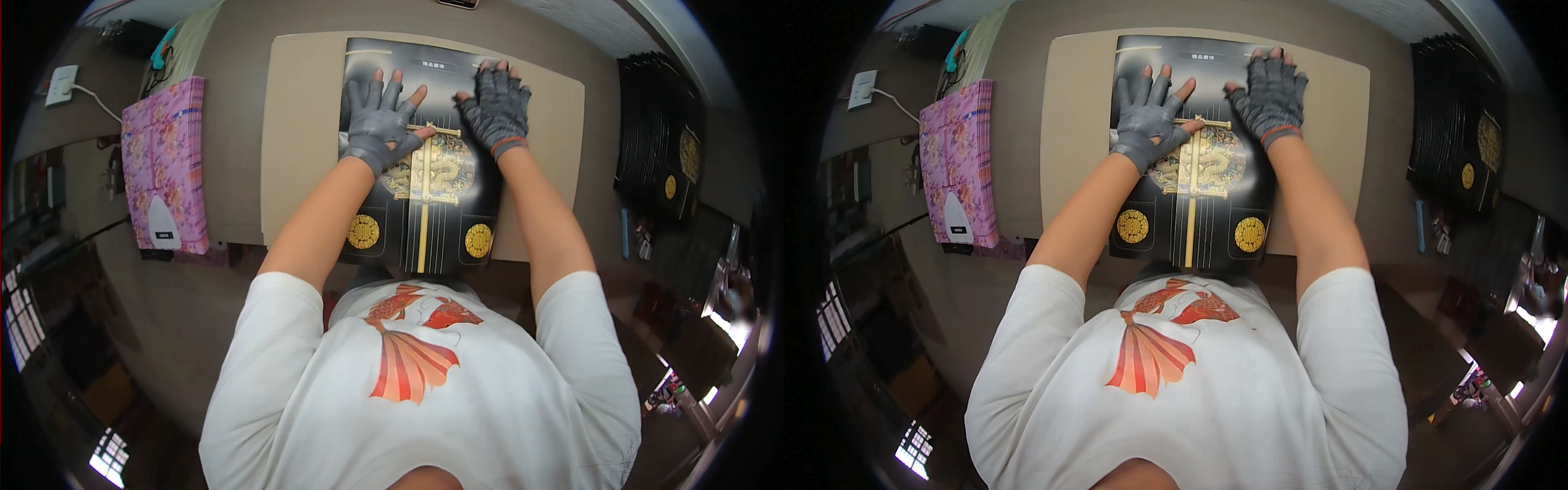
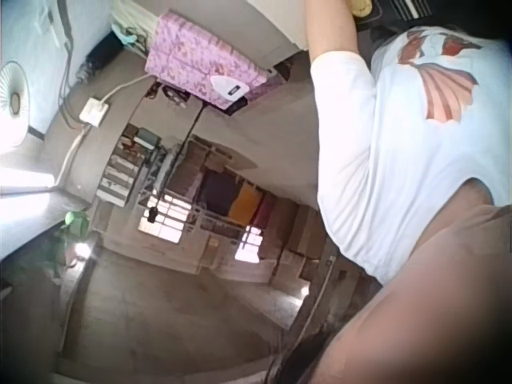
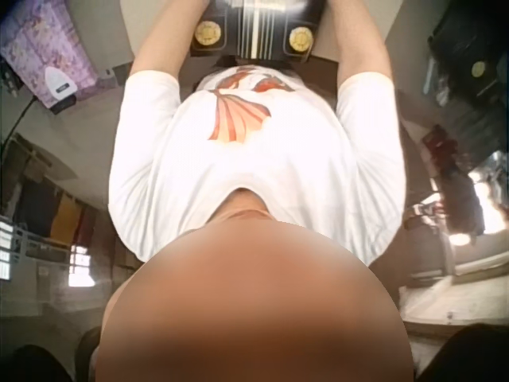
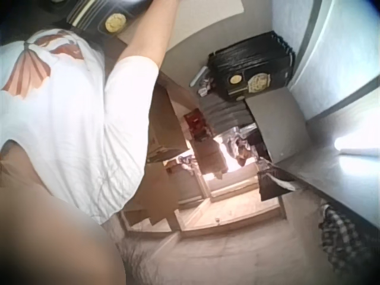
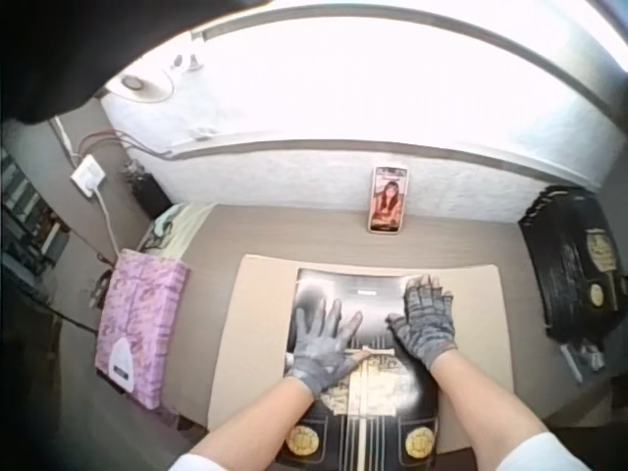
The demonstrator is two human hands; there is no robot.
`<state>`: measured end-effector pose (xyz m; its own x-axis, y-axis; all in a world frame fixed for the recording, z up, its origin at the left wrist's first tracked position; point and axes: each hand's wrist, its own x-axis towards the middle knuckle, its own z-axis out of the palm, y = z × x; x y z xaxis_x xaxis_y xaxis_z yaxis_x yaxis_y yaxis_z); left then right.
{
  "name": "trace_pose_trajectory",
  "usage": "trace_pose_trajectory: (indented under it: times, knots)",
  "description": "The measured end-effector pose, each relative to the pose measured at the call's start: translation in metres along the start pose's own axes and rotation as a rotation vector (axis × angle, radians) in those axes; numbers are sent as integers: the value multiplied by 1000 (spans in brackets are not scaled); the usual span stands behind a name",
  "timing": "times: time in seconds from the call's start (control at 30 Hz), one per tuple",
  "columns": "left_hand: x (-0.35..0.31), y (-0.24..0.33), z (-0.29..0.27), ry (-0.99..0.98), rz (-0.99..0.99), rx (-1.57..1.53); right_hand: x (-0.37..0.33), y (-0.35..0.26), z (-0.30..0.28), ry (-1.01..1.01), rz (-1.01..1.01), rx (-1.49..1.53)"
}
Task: Fold and assemble cardboard decorative boxes or gift packaging.
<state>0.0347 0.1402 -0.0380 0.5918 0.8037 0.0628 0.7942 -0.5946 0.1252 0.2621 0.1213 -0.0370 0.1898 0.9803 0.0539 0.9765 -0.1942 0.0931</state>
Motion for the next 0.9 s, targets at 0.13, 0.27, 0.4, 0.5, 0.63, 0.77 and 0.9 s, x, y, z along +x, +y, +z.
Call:
trace_pose_trajectory:
  times: [0.13, 0.27, 0.4, 0.5, 0.63, 0.77, 0.9]
  knots:
    - [3, 5, -4, 9, 19, 6, 71, 41, 21, 209, 4, 60]
    - [1, 2, -4, 29, 22, -32, 128, 53, 19, 206, 18, 28]
    - [4, 8, -4, 9, 21, 15, 96, 51, 16, 143, 55, 3]
    - [1, 3, -2, -10, 13, 42, 4, 13, -17, 35, -165, -186]
    - [3, 5, -11, -75, -4, 104, -175, 0, -50, -280, -409, 141]
    - [4, 4, -11, -94, -2, 145, -271, 2, -35, -127, -562, 291]
    - [2, 3, -7, -139, -34, 158, -204, -38, -61, -36, -323, 333]
